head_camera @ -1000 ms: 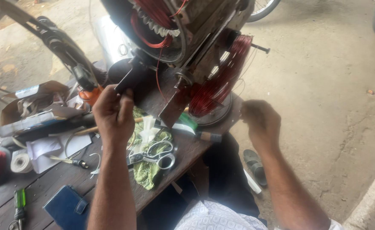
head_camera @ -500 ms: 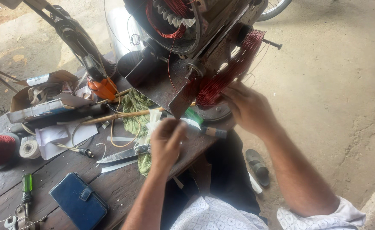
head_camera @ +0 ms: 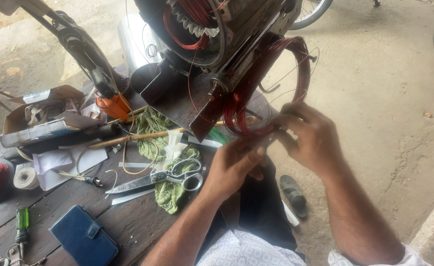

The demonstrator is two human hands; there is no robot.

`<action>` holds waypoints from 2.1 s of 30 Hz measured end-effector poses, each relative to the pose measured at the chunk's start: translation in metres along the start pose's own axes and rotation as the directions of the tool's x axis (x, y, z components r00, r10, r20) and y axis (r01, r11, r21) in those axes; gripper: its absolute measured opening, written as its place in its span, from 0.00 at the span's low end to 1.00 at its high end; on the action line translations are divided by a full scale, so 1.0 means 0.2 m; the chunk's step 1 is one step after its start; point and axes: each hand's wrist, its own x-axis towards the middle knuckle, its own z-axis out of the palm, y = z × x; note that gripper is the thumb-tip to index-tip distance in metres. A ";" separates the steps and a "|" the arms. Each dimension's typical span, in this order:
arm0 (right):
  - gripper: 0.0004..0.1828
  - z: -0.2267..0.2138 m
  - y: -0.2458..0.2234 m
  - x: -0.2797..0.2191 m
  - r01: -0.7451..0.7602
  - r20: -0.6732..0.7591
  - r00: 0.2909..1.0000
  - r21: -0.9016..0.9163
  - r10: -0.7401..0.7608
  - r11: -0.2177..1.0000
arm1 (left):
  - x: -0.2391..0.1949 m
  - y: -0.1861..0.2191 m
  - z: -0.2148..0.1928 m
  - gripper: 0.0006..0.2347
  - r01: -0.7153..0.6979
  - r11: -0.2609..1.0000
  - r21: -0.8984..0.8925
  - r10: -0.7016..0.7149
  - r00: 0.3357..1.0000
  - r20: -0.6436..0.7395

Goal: The person winds red copper wire around the slots of a motor stator, carefully arranging and tucking the wire into place. The person uses both hands to manipulate the wire and the stator, occasionally adjusting the stator's position on the workbench.

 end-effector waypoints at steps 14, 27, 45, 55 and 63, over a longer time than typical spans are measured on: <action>0.13 -0.09 0.00 0.03 -0.019 -0.142 0.990 0.004 0.019 1.000 | 0.02 0.16 0.04 0.38 -0.101 0.992 0.079 0.101 0.995 -0.003; 0.10 -0.04 0.04 0.01 0.069 -0.417 0.909 0.199 0.021 0.978 | 0.08 0.26 0.09 0.29 -0.215 0.934 0.284 0.238 0.970 -0.048; 0.13 0.09 -0.05 -0.01 0.119 -0.527 0.845 0.027 -0.087 0.993 | 0.02 0.23 0.07 0.26 0.024 0.976 0.217 0.009 0.989 -0.150; 0.11 0.09 -0.05 -0.05 -0.013 -0.357 0.932 0.121 0.056 0.993 | 0.05 0.15 0.13 0.17 -0.017 0.922 0.387 0.151 0.936 -0.317; 0.12 0.08 -0.09 -0.06 -0.106 -0.292 0.948 0.090 0.128 0.990 | 0.05 0.18 0.06 0.16 -0.074 0.844 0.531 0.318 0.867 -0.385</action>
